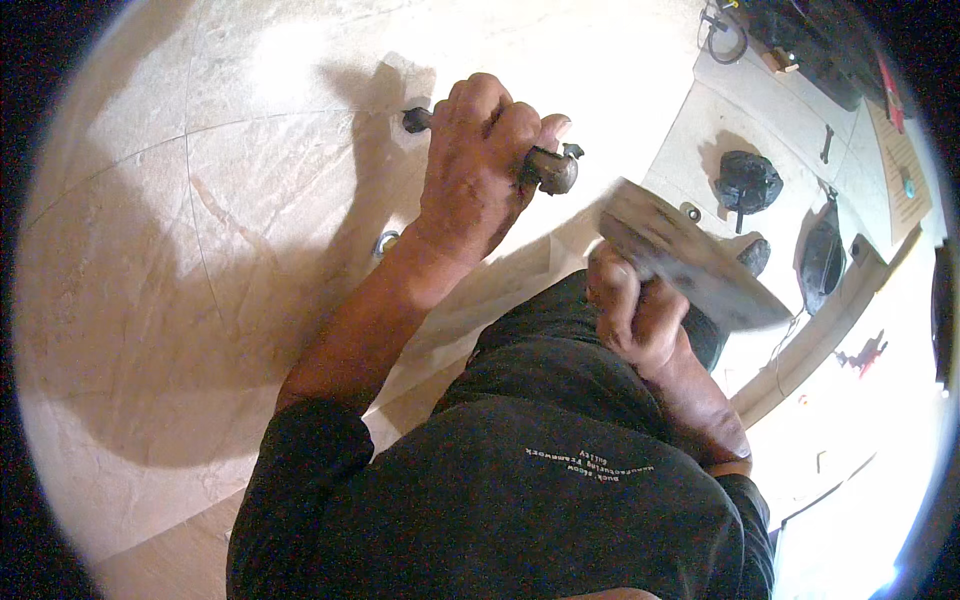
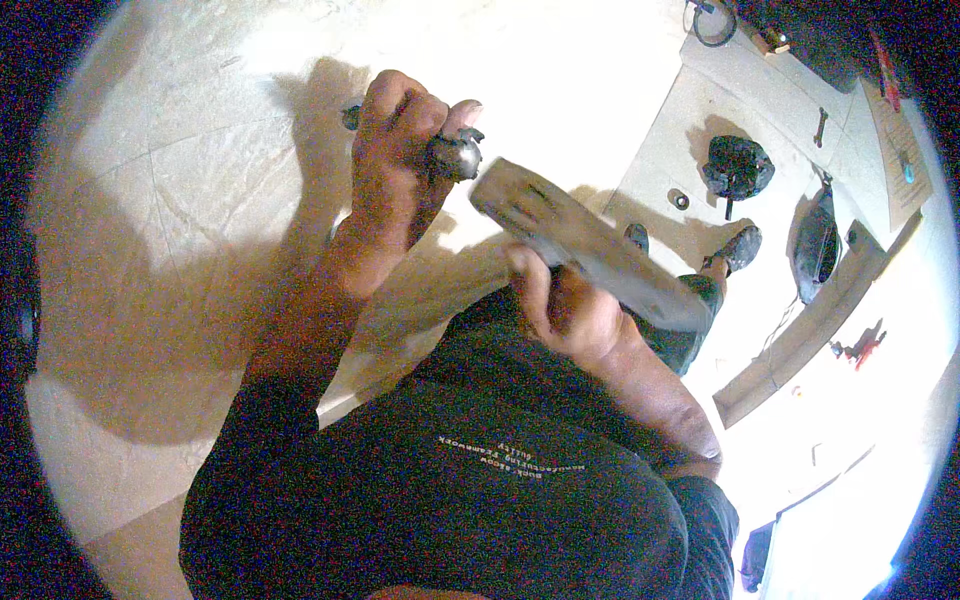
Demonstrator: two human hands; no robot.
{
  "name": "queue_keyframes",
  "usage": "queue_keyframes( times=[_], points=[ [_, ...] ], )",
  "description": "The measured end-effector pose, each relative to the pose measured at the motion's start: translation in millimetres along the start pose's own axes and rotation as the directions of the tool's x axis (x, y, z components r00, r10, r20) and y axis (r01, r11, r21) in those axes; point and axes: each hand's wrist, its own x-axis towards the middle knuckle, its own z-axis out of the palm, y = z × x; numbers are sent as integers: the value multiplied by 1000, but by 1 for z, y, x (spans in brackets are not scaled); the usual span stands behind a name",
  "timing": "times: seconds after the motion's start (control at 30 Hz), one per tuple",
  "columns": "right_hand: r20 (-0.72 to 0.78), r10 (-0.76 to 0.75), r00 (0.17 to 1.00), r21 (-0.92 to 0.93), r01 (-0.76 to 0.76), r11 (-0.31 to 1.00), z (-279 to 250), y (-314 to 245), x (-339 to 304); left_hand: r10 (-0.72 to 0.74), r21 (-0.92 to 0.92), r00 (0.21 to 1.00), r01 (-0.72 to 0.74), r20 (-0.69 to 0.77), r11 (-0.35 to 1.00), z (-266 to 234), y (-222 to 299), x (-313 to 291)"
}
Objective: The person uses a hammer and a tool to work on a wall opening, then assembles a bidet attachment by connecting a hose and brass fitting.
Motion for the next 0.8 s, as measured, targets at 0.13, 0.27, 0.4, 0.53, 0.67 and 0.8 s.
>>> queue_keyframes(
  times=[0.13,0.27,0.4,0.53,0.67,0.8],
  points=[
    [119,85,989,-45,-80,996,0,7,1,19,36,1000,-19,14,999,-6,4,3],
    [-259,-147,954,76,172,982,8,3,1,15,10,999,-14,-40,1000,2,-3,4],
    [-108,-110,988,88,120,989,7,4,3,25,12,1000,-25,1,1000,-1,-3,2],
    [-161,-165,973,156,190,969,2,6,0,15,14,1000,-15,1,1000,-5,3,3],
    [-232,-298,926,-158,267,951,4,6,7,-6,33,1000,7,-3,999,-6,4,6],
    [-366,-291,884,158,367,917,13,17,4,-17,-2,1000,17,-25,1000,-2,0,4]
  ],
)
